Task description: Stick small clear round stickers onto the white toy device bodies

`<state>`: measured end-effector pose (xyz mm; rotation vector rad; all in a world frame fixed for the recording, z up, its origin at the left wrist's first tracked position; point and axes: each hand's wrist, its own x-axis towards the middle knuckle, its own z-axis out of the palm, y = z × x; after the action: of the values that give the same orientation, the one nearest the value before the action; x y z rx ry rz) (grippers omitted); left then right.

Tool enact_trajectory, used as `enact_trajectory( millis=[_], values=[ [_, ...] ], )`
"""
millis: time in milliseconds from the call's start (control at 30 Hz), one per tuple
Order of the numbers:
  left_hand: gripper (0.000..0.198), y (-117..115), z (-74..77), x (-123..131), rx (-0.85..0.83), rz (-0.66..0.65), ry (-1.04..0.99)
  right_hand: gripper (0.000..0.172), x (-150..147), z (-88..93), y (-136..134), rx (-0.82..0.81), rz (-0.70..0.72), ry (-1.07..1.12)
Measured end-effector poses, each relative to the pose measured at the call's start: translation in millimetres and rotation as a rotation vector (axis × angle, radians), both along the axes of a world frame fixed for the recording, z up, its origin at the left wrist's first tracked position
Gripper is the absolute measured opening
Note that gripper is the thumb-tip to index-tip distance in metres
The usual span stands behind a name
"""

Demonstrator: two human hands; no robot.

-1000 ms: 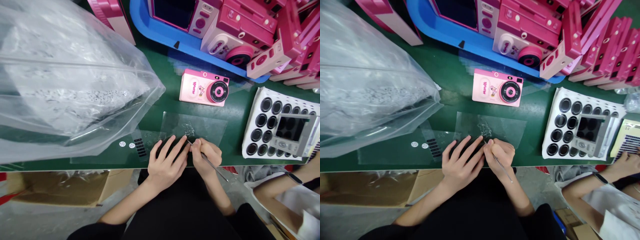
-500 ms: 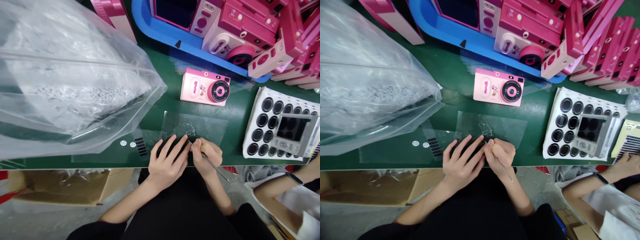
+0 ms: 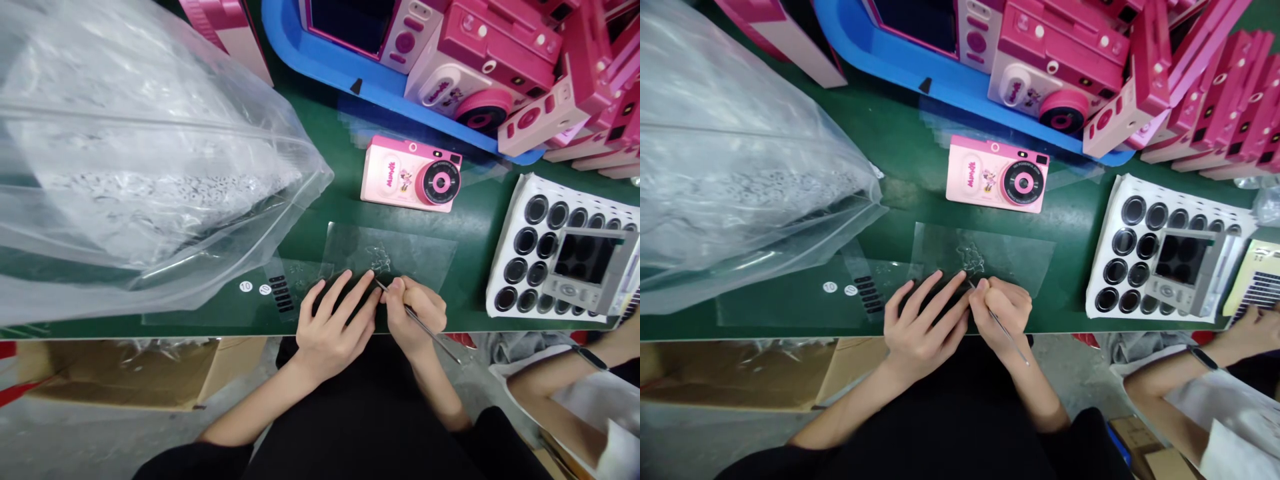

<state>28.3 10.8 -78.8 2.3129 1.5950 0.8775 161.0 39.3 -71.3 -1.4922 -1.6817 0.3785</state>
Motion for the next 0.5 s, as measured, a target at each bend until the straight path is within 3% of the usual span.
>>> enact_trajectory(
  millis=[500],
  values=[
    [0.021,-0.1,-0.4,-0.9,0.009,0.0,-0.027,0.044,-1.1,0.4,1.1,-0.03,0.024,0.03]
  ],
)
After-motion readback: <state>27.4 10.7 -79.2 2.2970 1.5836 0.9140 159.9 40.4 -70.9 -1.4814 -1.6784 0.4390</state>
